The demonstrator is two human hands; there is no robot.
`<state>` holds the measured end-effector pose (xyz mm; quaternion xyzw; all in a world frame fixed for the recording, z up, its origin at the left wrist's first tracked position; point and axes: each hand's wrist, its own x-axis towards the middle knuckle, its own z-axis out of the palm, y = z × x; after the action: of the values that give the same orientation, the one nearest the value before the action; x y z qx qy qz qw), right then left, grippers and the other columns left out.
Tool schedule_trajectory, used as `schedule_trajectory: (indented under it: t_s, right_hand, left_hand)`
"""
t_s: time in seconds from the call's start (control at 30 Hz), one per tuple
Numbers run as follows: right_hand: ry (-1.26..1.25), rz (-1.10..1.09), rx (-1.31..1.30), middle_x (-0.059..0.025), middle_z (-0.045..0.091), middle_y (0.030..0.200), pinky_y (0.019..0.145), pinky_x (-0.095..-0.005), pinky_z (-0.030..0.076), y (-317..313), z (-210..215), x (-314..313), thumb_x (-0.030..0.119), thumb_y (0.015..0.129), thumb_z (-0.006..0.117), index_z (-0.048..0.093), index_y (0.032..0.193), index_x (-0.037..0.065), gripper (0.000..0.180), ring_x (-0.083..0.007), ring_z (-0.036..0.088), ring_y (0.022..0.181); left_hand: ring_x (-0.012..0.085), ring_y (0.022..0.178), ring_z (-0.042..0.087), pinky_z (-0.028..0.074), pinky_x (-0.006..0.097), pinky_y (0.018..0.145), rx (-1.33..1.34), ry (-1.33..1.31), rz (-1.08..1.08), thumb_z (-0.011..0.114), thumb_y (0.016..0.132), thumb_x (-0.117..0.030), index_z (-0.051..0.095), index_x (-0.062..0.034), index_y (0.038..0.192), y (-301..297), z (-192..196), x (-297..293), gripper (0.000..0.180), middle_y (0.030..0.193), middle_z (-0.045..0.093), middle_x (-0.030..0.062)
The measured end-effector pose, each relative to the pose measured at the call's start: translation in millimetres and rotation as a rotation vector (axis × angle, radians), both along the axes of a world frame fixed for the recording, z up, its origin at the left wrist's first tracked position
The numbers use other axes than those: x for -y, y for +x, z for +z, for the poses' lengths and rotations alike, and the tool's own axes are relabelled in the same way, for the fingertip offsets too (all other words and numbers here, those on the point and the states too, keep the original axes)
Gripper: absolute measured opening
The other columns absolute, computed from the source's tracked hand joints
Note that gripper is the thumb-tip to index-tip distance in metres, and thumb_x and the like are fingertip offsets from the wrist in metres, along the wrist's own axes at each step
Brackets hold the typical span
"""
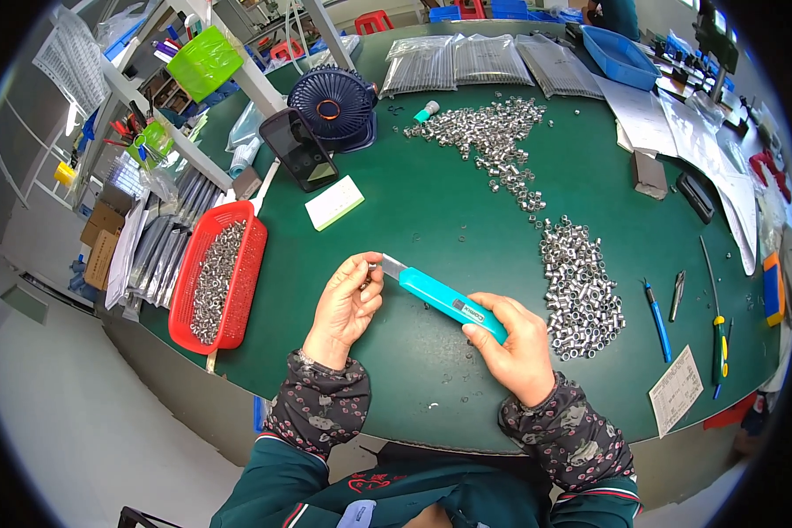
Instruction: Scraping small metal components using a utility knife at an assembly workbench.
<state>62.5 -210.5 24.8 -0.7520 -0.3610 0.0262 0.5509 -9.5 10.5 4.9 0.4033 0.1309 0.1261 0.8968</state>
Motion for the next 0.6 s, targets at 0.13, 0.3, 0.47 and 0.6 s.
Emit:
schedule_trajectory:
  t_s: [0.13, 0.3, 0.47, 0.6]
  right_hand:
    - [-0.025, 0.048, -0.119, -0.0142, 0.059, 0.082, 0.066, -0.0291, 0.044, 0.6, -2.3, 0.3, 0.011, 0.070, 0.062, 0.056, 0.093, -0.001, 0.026, -0.0239, 0.058, 0.073]
    - [-0.037, 0.097, -0.265, -0.0121, 0.059, 0.081, 0.065, -0.0270, 0.044, 0.9, -3.9, 0.9, 0.013, 0.072, 0.061, 0.056, 0.094, -0.001, 0.027, -0.0175, 0.057, 0.071]
    - [-0.029, 0.156, -0.426, -0.0087, 0.059, 0.076, 0.063, -0.0246, 0.043, 2.3, -4.8, 1.9, 0.016, 0.074, 0.061, 0.056, 0.095, -0.001, 0.027, -0.0099, 0.053, 0.068]
    - [-0.067, 0.178, -0.529, -0.0102, 0.059, 0.077, 0.063, -0.0247, 0.043, 8.3, -9.2, 4.5, 0.015, 0.072, 0.062, 0.057, 0.095, 0.000, 0.028, -0.0132, 0.056, 0.067]
  left_hand:
    - [0.0043, 0.053, 0.038, 0.027, 0.014, 0.038, 0.005, -0.021, -0.004, 0.047, 0.084, -0.010, 0.052, -0.0022, 0.094, 0.2, 5.9, 2.6, 0.013, 0.074, 0.049, 0.0026]
    - [0.0060, 0.054, 0.038, 0.027, 0.015, 0.039, 0.056, -0.024, -0.028, 0.048, 0.084, -0.010, 0.052, -0.0023, 0.093, 0.4, -2.3, -0.7, 0.012, 0.074, 0.049, 0.0030]
    - [0.0051, 0.054, 0.038, 0.028, 0.015, 0.040, 0.061, 0.089, -0.031, 0.048, 0.084, -0.011, 0.052, -0.0021, 0.091, 0.4, -2.1, 0.9, 0.012, 0.073, 0.047, 0.0014]
    - [0.0034, 0.052, 0.036, 0.027, 0.014, 0.039, 0.011, 0.287, -0.026, 0.048, 0.085, -0.013, 0.052, -0.0016, 0.090, 1.2, -1.0, 1.5, 0.013, 0.069, 0.045, 0.0002]
